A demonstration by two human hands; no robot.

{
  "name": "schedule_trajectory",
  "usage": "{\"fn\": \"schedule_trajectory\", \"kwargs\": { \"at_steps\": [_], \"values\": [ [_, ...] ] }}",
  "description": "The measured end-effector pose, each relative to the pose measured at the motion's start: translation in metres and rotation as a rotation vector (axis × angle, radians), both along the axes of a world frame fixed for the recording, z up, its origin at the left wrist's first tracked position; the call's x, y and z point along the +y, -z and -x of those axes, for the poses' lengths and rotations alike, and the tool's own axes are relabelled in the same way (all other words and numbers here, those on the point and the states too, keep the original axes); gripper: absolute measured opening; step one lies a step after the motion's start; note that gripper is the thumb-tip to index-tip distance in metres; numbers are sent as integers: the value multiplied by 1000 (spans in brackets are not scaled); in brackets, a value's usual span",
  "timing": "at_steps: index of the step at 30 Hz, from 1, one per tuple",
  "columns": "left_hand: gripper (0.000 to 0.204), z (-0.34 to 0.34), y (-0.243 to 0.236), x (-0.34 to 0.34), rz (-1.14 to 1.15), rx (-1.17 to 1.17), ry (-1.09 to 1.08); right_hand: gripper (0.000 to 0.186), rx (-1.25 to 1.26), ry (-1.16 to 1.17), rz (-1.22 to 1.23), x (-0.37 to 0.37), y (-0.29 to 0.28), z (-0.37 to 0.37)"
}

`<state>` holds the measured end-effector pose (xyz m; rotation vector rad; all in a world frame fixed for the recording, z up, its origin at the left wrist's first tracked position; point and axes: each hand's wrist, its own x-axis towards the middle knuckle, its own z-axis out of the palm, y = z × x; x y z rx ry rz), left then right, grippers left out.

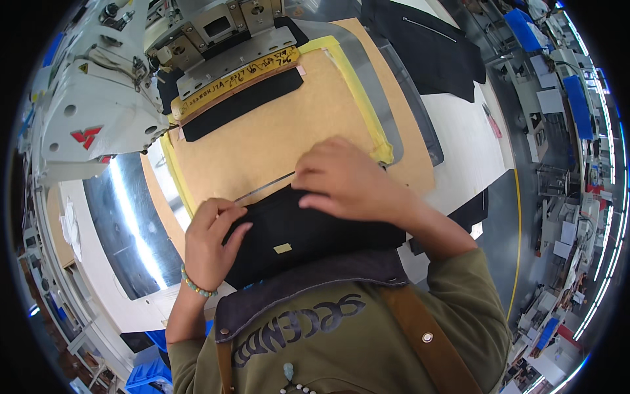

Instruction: The person places fabric panels onto a template and sews them together using an industrial sewing machine.

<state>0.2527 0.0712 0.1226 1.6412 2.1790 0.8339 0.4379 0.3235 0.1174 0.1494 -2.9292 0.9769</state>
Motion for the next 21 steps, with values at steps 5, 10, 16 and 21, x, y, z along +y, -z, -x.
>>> {"fn": "schedule_trajectory", "kwargs": {
  "at_steps": [5, 10, 16, 21],
  "values": [
    [56, 41, 38, 19, -112, 364, -41, 50, 262, 335, -364, 45, 26, 33],
    [68, 68, 61, 30, -57, 434, -31, 63, 187, 334, -567, 53, 44, 41],
    [65, 69, 63, 31, -77, 430, -41, 64, 169, 374, -586, 51, 49, 41],
    [62, 70, 63, 32, -76, 418, -34, 65, 161, 383, -578, 52, 49, 42]
  ]
}}
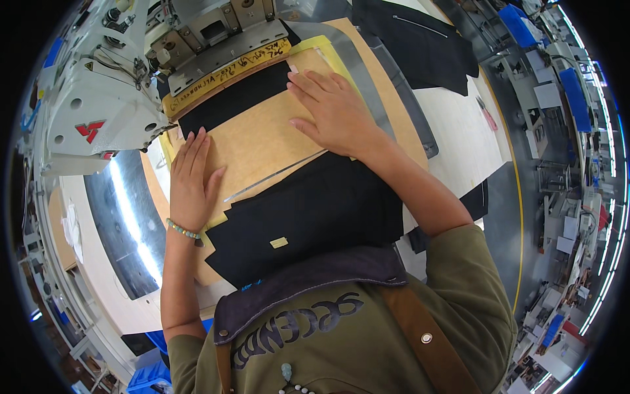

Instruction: The person places fabric panels onto a template and sews them together using an industrial sewing machine.

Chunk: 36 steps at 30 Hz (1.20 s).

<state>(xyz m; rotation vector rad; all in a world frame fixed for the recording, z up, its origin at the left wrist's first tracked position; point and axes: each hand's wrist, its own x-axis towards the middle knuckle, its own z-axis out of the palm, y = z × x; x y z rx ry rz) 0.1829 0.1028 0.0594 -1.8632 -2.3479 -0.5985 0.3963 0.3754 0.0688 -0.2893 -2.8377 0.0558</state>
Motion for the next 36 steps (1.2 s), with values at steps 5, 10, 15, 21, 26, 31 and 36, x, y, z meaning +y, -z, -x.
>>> {"fn": "schedule_trajectory", "kwargs": {
  "at_steps": [5, 10, 15, 21, 26, 31, 36],
  "values": [
    [61, 1, 0, 1, -5, 3, 4, 64, 17, -4, 20, 0, -2, 1],
    [60, 1, 0, 1, -9, -5, 2, 63, 22, -13, 26, 0, -3, 1],
    [60, -1, -3, -2, -27, -15, 10, 63, 40, -19, 16, -2, -3, -1],
    [50, -18, -23, -13, -30, -119, 51, 58, -27, -64, 134, 2, -16, -15],
    [27, -56, -57, -38, 13, -394, 64, 30, 92, -199, 521, -17, -52, -38],
    [29, -67, -61, -46, 96, -462, -26, 21, -29, -337, 544, -47, -64, -45],
    [31, -77, -63, -48, 47, -528, -63, 25, -43, -359, 459, -80, -47, -47]
  ]
}}
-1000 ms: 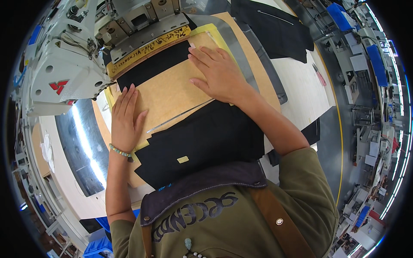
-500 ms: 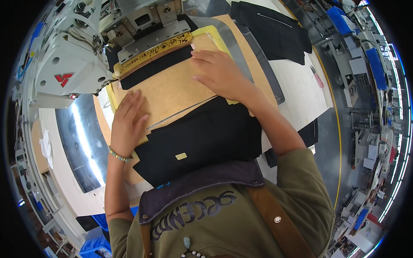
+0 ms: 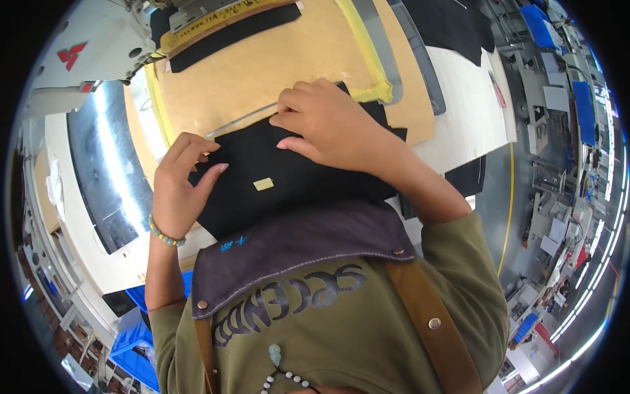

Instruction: The person places fabric panels onto a template and sews them together using an industrial sewing machine.

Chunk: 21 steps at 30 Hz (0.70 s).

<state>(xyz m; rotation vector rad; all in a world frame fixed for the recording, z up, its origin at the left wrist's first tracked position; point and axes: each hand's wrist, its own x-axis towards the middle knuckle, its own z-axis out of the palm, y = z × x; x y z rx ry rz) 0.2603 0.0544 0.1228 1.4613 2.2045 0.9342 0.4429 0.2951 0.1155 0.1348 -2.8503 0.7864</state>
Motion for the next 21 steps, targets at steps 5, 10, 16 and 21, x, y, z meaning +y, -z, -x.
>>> {"fn": "schedule_trajectory", "kwargs": {
  "at_steps": [5, 10, 16, 21],
  "values": [
    [46, -8, 7, -5, -100, 213, 49, 31, 94, -7, 1, -17, 4, -2],
    [46, -14, 10, -3, -57, 136, 105, 42, 78, 11, -20, -47, 16, 8],
    [28, -5, 12, -5, -44, 105, 80, 28, 121, 47, 54, -53, 23, 25],
    [17, -8, -21, -19, -90, -115, 185, 16, 99, -136, 76, -47, -1, 16]
  ]
}}
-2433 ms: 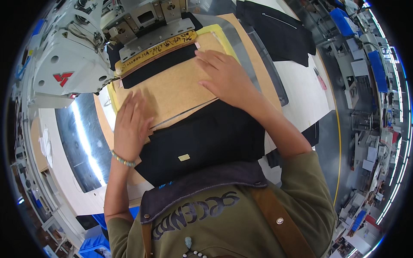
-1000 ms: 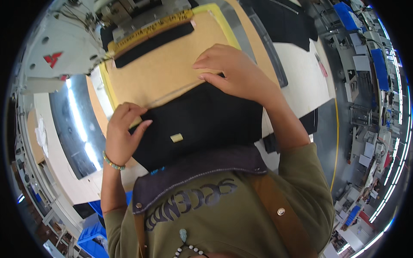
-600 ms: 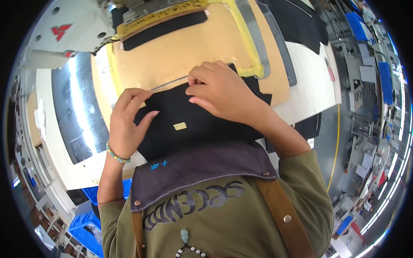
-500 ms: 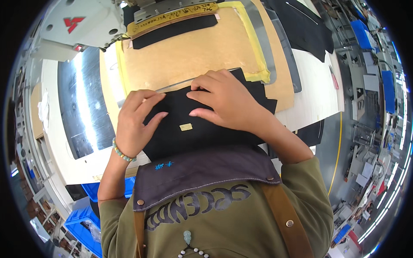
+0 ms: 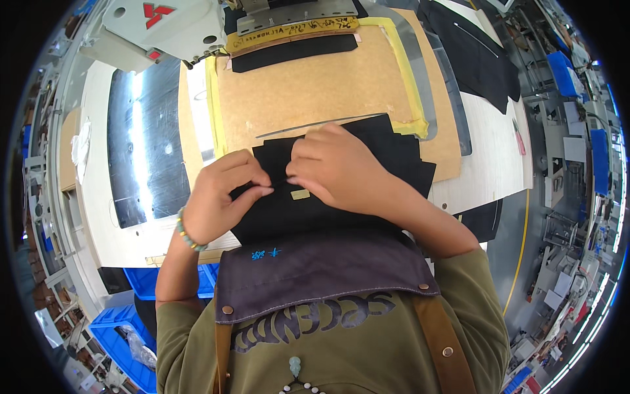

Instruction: The person places fabric panels onto a template and sews them together using an industrial sewing machine.

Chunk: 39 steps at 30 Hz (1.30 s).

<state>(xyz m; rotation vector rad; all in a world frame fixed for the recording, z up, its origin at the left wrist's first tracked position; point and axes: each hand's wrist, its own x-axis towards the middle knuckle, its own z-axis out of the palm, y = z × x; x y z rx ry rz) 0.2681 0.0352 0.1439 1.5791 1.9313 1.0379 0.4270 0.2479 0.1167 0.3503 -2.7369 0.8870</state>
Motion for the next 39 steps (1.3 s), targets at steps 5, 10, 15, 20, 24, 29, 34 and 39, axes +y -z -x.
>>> {"fn": "schedule_trajectory", "kwargs": {
  "at_steps": [5, 10, 15, 20, 24, 29, 34, 39],
  "values": [
    [14, 17, -55, -21, -112, -258, 126, 13, -115, -164, 206, 7, -97, -16],
    [21, 43, -47, -11, -266, -201, -79, 13, -20, 58, 293, 30, -124, 6],
    [40, 60, 28, 30, -114, -297, -358, 20, -45, 238, 61, 78, -42, 56],
    [54, 64, 62, 56, -150, 143, -487, 21, -168, 338, -31, 102, 6, 88],
    [32, 91, 62, 65, -145, 451, -299, 22, -287, 409, 40, 114, -5, 116],
    [32, 114, 72, 81, -171, 674, -231, 17, -116, 393, -56, 126, 5, 139],
    [35, 122, 77, 78, -179, 692, -274, 16, -34, 400, -22, 127, 21, 146],
    [35, 122, 78, 80, -191, 685, -311, 17, -20, 441, 1, 128, 21, 148]
  ]
}}
